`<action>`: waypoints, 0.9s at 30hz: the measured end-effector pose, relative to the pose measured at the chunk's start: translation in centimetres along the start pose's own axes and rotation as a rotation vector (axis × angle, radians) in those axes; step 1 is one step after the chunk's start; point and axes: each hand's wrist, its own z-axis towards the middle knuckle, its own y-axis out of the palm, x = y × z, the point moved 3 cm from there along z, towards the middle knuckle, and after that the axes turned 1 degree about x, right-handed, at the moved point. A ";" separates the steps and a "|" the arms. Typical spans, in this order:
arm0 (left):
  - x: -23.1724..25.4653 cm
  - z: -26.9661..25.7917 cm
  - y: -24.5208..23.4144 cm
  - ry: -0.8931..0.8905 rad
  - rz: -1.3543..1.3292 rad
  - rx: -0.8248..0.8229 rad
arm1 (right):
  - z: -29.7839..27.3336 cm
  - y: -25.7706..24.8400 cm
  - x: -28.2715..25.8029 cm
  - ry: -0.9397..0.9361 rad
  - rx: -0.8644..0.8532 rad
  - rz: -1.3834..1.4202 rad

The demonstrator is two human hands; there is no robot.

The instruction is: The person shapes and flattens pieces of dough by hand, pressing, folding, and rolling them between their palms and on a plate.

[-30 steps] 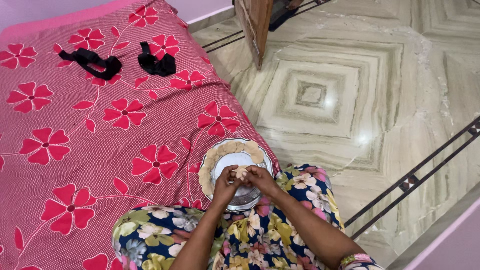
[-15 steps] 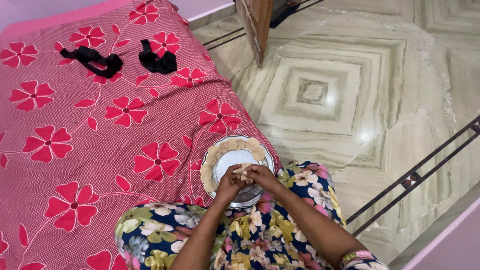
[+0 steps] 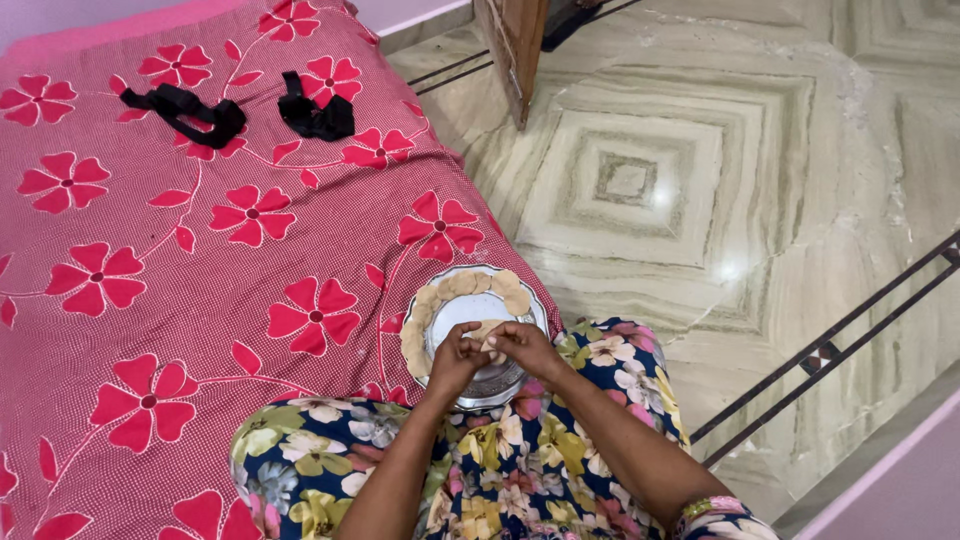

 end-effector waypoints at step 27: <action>-1.4 0.6 -0.6 0.019 -0.066 -0.005 | 0.5 -0.4 1.9 -0.027 0.014 0.203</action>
